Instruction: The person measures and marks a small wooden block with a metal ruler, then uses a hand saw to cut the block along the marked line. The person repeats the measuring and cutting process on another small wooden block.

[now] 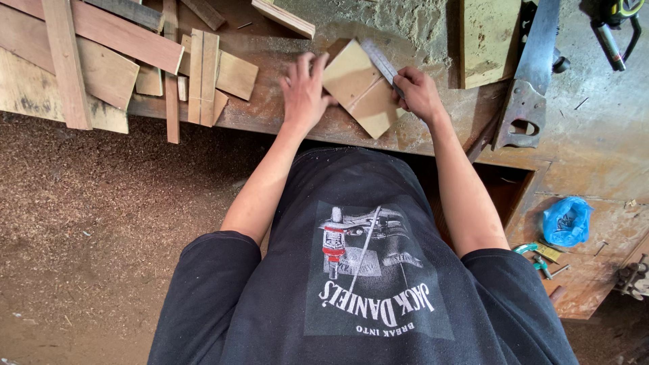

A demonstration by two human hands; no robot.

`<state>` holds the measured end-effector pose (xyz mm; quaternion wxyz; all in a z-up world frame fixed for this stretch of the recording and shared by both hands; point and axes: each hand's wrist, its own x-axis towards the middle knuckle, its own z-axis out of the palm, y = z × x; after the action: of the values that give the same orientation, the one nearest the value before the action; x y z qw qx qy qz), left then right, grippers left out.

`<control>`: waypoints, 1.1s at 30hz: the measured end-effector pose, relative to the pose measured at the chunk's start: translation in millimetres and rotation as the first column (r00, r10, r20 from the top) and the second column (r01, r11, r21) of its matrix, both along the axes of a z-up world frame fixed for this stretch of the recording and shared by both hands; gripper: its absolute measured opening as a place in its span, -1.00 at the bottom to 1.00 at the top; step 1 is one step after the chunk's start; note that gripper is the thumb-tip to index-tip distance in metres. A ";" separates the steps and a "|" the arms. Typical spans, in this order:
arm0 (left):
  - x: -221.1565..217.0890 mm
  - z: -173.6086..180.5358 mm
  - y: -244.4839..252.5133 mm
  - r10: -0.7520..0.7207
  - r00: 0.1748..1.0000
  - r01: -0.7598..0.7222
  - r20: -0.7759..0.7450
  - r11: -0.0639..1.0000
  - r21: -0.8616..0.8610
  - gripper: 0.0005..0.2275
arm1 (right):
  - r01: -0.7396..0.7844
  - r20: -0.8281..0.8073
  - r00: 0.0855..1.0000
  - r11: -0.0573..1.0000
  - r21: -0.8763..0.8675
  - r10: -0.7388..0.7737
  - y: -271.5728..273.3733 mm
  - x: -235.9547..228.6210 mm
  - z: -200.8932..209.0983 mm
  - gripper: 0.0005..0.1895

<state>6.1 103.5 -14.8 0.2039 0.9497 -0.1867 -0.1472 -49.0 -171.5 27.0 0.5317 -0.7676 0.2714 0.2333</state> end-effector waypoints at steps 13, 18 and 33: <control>-20.7 -13.2 -48.5 0.194 0.980 -0.189 -0.041 0.857 -0.480 0.04 | 0.176 -0.067 0.984 0.909 0.378 -0.162 -12.4 -41.1 -9.4 -0.84; -6.1 -11.6 -59.4 0.123 0.989 -0.070 0.075 0.864 -0.498 0.23 | 0.099 -0.126 0.990 0.940 0.325 -0.061 -35.4 -51.1 0.5 -0.84; -10.0 31.6 -13.3 -0.309 0.947 0.315 -0.093 0.948 0.055 0.20 | -0.453 -0.109 0.886 0.892 0.009 0.451 -34.4 -41.4 39.5 -0.76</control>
<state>-3.9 90.2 16.8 0.1527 0.9077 -0.3206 -0.2234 -90.3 -205.9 66.5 0.4410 -0.8003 0.1157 0.3894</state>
